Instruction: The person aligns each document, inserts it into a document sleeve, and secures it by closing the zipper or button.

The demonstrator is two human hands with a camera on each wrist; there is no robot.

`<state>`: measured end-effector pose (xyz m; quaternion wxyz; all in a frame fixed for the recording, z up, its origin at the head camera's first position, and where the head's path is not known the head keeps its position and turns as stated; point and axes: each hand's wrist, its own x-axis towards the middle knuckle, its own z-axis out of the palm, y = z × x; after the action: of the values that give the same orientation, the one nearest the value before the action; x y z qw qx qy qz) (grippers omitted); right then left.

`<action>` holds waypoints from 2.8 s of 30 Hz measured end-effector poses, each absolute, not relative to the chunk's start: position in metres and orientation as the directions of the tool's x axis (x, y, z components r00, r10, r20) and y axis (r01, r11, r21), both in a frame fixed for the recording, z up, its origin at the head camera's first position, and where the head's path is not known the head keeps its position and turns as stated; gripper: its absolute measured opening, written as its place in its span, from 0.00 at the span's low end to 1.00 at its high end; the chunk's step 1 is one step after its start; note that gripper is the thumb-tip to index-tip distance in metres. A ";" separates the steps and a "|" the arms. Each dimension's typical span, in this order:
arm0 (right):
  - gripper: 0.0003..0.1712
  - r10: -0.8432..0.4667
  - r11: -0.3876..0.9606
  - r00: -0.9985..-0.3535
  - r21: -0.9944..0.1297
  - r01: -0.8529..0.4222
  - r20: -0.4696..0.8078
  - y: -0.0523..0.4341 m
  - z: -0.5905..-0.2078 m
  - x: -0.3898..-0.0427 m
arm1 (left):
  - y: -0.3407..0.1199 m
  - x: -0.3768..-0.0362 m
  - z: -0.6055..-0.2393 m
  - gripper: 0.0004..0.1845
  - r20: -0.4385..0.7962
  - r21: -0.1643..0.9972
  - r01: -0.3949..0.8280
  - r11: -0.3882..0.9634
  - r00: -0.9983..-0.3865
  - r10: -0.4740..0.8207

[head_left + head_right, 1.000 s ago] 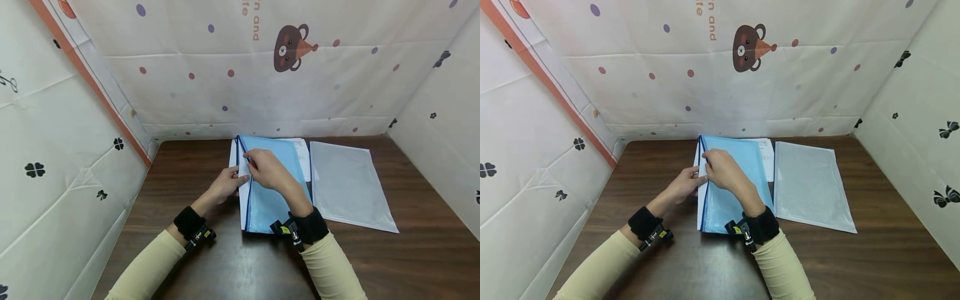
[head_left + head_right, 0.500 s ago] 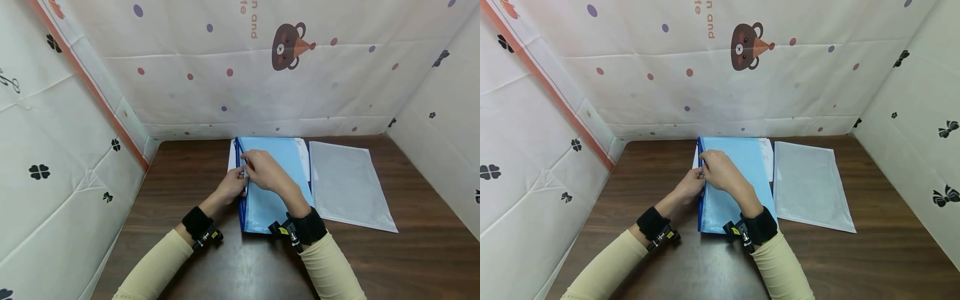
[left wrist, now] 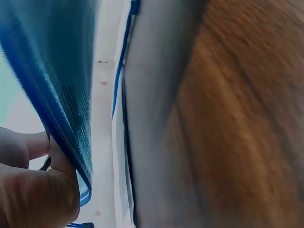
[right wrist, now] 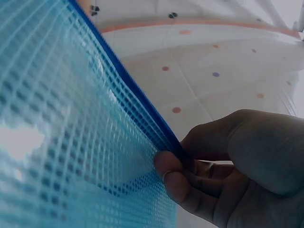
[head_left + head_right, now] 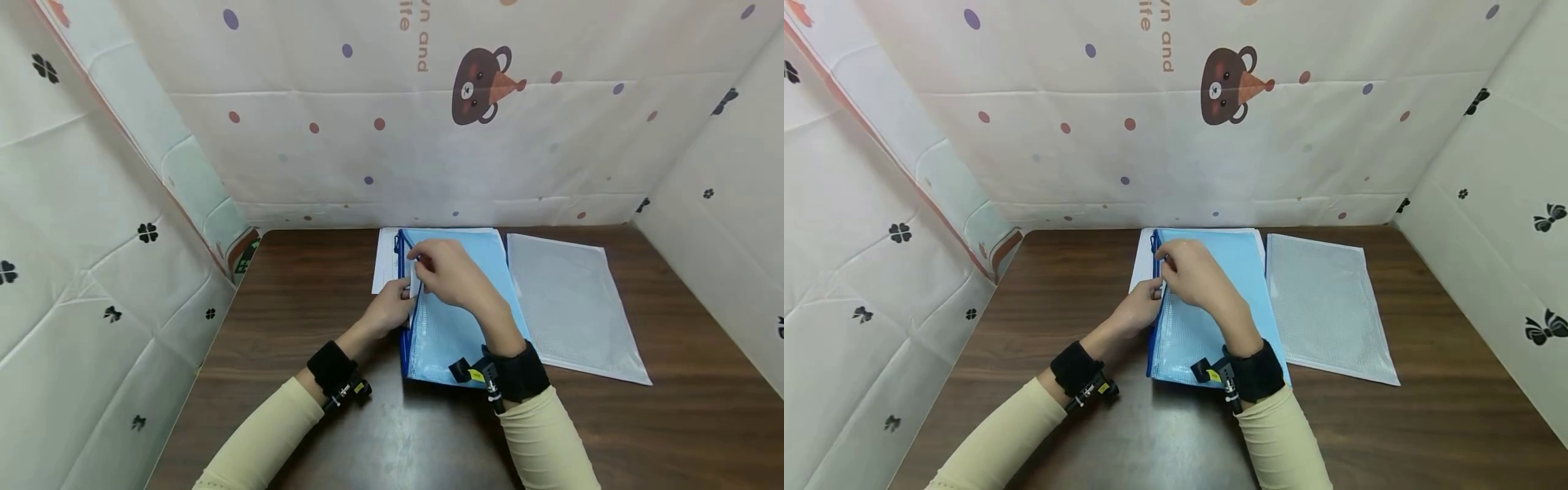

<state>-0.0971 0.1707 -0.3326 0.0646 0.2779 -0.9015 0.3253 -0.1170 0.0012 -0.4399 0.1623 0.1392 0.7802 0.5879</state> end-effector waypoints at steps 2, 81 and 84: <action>0.13 -0.446 0.633 -0.844 -0.562 -0.533 0.299 0.176 -0.330 -0.096 | 0.002 -0.116 -0.442 0.11 -0.072 0.959 0.057 0.279 -0.900 0.431; 0.12 -0.081 0.764 -0.771 -0.458 -0.455 0.632 0.269 -0.295 -0.063 | 0.025 -0.166 -0.443 0.02 0.029 -0.164 0.704 0.691 -0.696 0.717; 0.12 -0.077 0.769 -0.775 -0.457 -0.447 0.628 0.268 -0.295 -0.063 | 0.024 -0.162 -0.446 0.05 0.054 -0.213 0.693 0.689 -0.695 0.717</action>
<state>-0.0626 0.2685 -0.2954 0.3017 0.1473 -0.8906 0.3067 -0.1617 0.0244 -0.4461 -0.0666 0.3846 0.9164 -0.0884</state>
